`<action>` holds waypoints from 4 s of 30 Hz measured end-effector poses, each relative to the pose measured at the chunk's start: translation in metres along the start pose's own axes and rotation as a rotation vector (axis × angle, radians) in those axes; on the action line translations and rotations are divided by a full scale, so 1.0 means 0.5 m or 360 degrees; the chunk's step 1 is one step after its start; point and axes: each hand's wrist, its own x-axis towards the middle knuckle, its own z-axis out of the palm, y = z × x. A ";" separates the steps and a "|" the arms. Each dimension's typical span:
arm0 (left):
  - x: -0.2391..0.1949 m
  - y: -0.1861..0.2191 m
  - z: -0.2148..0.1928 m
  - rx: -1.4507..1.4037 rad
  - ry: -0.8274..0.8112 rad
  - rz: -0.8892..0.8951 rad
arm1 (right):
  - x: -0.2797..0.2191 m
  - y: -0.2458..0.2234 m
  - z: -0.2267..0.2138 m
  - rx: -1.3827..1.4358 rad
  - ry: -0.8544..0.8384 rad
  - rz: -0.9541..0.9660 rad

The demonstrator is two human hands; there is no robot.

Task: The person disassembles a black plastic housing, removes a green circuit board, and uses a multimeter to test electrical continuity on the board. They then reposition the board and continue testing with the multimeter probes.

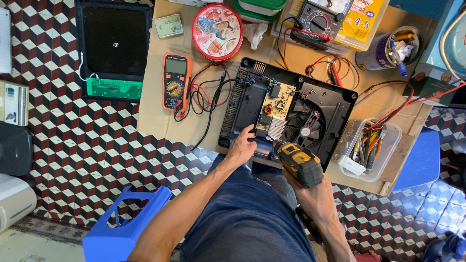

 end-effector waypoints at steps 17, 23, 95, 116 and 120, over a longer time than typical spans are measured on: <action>-0.066 0.184 0.000 0.0345 0.0158 0.0918 | -0.104 0.125 -0.065 -0.0117 -0.0059 -0.0051; 0.004 0.261 0.043 0.0374 0.0211 0.0964 | -0.130 0.173 -0.121 0.0579 0.0346 0.0123; 0.135 0.401 0.952 0.2902 -0.1478 0.2340 | -0.208 1.269 -0.307 0.2524 0.1230 0.0484; -0.111 0.613 0.497 0.0481 -0.0047 0.0313 | 0.319 0.883 -0.500 0.2415 0.0196 0.0426; -0.087 0.494 0.435 0.0560 0.0028 0.0065 | 0.432 0.840 -0.510 0.2328 -0.0076 0.0408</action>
